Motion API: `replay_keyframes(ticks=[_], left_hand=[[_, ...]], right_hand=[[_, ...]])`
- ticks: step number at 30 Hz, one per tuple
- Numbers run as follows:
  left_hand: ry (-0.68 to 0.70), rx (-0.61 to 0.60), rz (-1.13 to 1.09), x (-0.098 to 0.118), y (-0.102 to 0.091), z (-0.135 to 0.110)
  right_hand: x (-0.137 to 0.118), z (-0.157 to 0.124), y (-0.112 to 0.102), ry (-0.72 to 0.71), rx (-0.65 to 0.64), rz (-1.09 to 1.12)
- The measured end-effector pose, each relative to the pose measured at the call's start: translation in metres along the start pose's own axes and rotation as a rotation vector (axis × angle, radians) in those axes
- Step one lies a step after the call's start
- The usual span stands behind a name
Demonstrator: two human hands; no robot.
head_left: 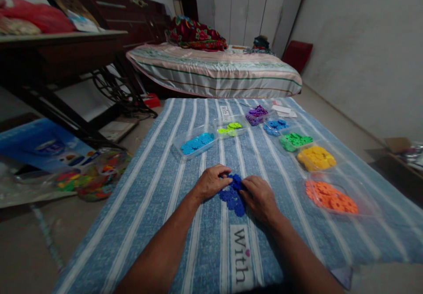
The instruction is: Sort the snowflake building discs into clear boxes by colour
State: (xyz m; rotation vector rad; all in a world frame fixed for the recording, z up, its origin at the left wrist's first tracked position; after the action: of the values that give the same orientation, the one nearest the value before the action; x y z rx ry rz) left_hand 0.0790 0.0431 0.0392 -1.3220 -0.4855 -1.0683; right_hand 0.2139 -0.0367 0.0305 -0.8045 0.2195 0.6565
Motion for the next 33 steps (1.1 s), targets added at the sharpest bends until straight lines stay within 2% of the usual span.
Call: replay_keyframes(ticks=[5, 14, 22, 33], left_hand=[[0.099, -0.068, 0.011, 0.006, 0.008, -0.004], [0.231, -0.068, 0.117, 0.014, 0.015, -0.007], [0.261, 0.005, 0.166, 0.018, 0.019, -0.007], [0.278, 0.033, 0.200, 0.023, 0.022, -0.007]], right_hand=[[0.001, 0.000, -0.001, 0.015, 0.008, 0.013], [0.001, 0.003, -0.004, 0.050, 0.055, 0.037], [0.004, 0.003, -0.005, 0.082, 0.089, 0.007], [0.006, 0.003, -0.005, 0.104, 0.098, -0.022]])
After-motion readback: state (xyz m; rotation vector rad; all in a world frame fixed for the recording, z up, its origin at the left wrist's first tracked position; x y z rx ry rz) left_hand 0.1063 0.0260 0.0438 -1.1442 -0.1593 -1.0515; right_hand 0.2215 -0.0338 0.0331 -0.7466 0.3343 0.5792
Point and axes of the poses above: each hand's wrist, its own z-axis towards the middle knuckle, its own y-axis out of the palm, x = y × z, the point moved 8 cm from there along z, towards the middle knuckle, and after that the axes turned 15 degrees about x, right-handed, at the moved point
